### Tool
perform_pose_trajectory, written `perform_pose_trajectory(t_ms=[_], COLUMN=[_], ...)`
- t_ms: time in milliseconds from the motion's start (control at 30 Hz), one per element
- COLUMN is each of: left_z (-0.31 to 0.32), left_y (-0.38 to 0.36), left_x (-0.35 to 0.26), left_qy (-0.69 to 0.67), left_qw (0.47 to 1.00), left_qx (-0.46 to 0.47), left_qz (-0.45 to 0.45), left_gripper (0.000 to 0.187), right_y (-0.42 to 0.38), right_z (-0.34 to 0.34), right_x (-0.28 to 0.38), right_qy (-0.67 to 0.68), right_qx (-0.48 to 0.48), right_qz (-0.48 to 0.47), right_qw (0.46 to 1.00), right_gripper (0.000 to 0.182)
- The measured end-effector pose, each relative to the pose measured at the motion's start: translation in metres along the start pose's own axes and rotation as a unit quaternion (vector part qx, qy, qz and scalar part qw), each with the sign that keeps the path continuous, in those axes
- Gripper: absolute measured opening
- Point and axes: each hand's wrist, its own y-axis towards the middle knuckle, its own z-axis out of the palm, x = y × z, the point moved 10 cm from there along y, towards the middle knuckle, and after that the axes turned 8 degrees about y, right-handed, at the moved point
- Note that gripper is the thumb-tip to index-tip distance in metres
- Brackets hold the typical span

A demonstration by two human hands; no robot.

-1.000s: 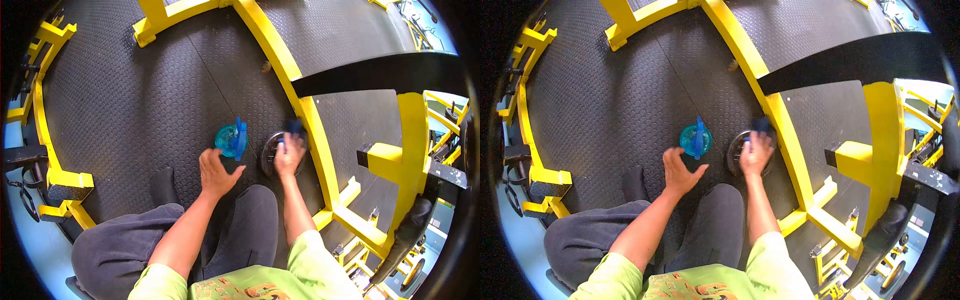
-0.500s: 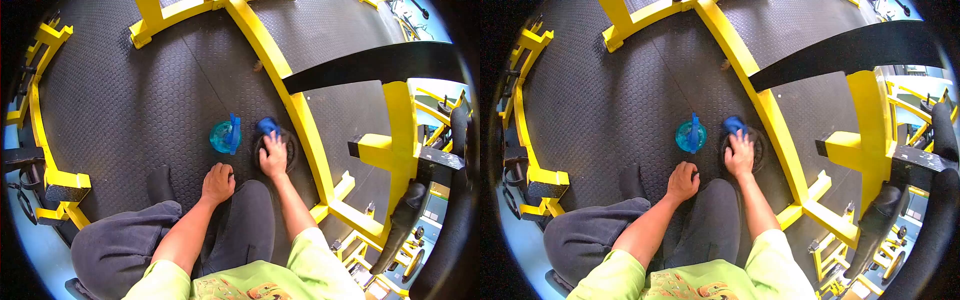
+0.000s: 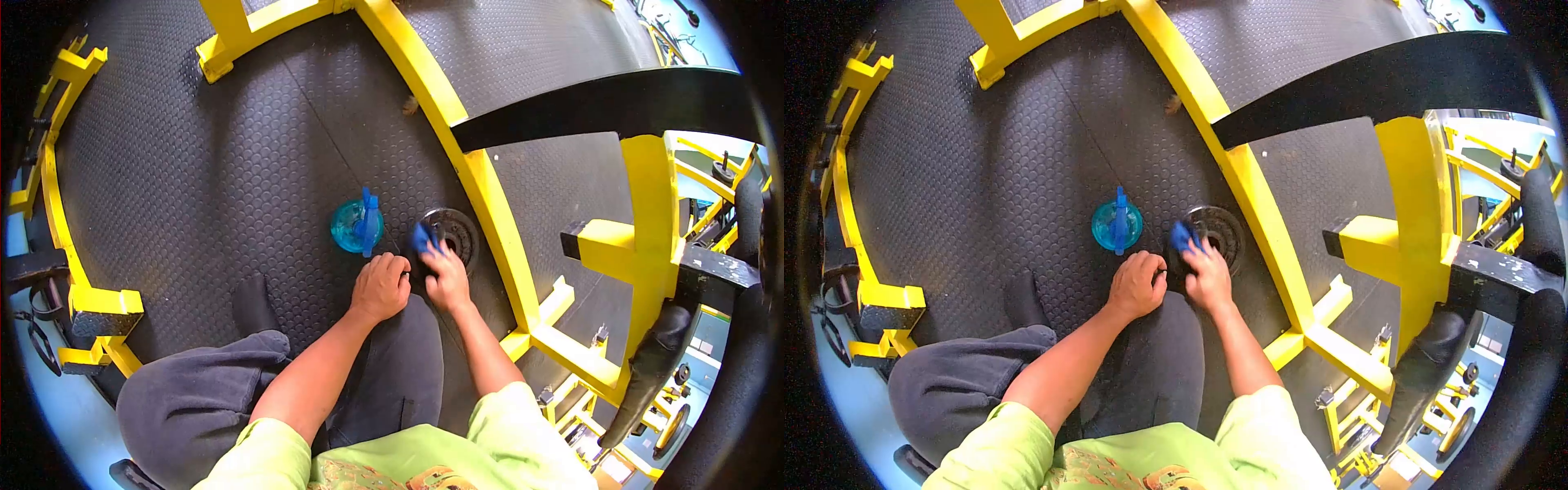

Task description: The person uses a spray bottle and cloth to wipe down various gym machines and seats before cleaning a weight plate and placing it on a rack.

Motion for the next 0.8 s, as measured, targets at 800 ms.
perform_pose_trajectory(t_ms=[800], left_z=[0.17], left_y=[0.029], left_x=[-0.052], left_qy=[0.339], left_qw=[0.88], left_qx=[0.285], left_qz=[0.171], left_gripper=[0.066], right_y=[-0.23], right_z=[-0.063], right_x=[-0.041], right_qy=[0.368], right_qx=[-0.259], right_qz=[0.488], right_qw=[0.748], right_gripper=[0.042])
